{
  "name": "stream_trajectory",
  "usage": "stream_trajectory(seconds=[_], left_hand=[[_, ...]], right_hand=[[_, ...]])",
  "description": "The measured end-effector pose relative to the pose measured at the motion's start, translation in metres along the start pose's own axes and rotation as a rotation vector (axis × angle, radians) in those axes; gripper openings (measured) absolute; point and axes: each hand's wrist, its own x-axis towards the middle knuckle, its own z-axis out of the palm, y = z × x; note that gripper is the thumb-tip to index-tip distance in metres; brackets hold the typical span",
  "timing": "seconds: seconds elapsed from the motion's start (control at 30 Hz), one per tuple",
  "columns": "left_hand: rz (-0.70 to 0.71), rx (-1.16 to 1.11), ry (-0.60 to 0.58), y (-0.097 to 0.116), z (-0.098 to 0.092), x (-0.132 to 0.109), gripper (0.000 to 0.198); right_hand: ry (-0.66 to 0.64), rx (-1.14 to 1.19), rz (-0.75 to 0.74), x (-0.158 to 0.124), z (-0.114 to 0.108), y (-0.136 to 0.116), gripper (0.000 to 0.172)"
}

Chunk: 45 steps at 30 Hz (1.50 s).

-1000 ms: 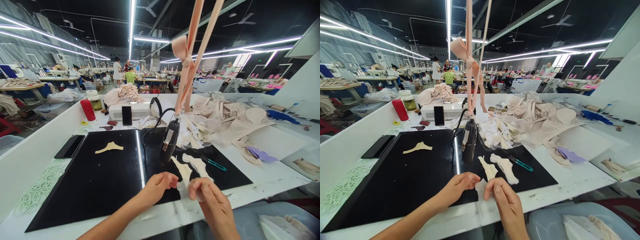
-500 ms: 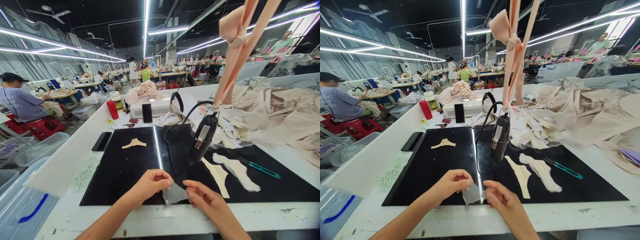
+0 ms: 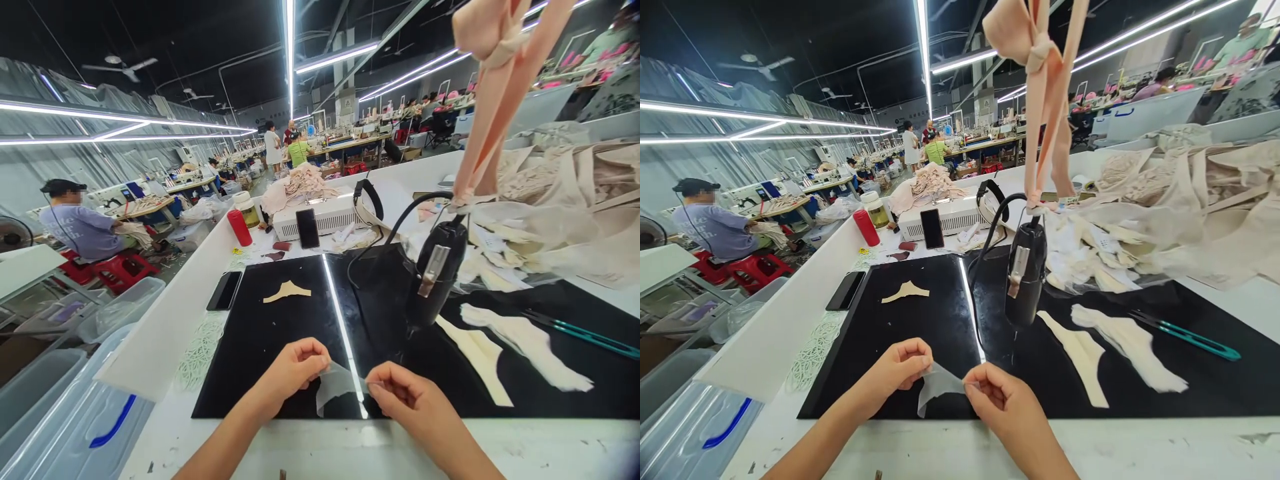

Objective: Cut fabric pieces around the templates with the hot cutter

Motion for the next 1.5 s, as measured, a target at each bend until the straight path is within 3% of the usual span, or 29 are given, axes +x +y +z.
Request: stream_trajectory(seconds=[0.27, 0.43, 0.57, 0.7, 0.9, 1.07, 1.13, 1.33, 1.5], left_hand=[[0.033, -0.001, 0.017, -0.005, -0.008, 0.002, 0.026], [0.145, -0.011, -0.062, 0.003, -0.002, -0.003, 0.032], [0.281, -0.114, -0.183, 0.009, 0.005, -0.007, 0.028], [0.289, -0.178, -0.226, 0.007, 0.008, -0.004, 0.027], [0.332, 0.100, -0.072, -0.003, 0.000, 0.013, 0.022], [0.452, 0.362, 0.199, -0.012, -0.007, 0.019, 0.019], [0.517, 0.488, 0.192, -0.015, -0.006, 0.016, 0.017], [0.636, 0.743, -0.008, -0.029, 0.001, 0.012, 0.019], [0.713, 0.981, 0.041, -0.038, -0.005, 0.016, 0.032]], right_hand=[[-0.018, -0.125, -0.144, 0.000, 0.009, -0.001, 0.018], [-0.181, 0.109, -0.203, -0.004, 0.001, -0.006, 0.028], [-0.039, 0.121, -0.157, -0.001, 0.000, -0.006, 0.037], [-0.079, -0.027, -0.234, 0.004, 0.010, 0.005, 0.032], [-0.003, -0.398, -0.325, 0.019, 0.013, 0.020, 0.022], [0.045, -0.562, -0.408, 0.034, 0.014, 0.029, 0.022], [0.059, -0.625, -0.446, 0.036, 0.015, 0.032, 0.024], [0.096, -0.791, -0.533, 0.034, 0.012, 0.037, 0.035], [0.141, -0.885, -0.582, 0.031, 0.003, 0.039, 0.041]])
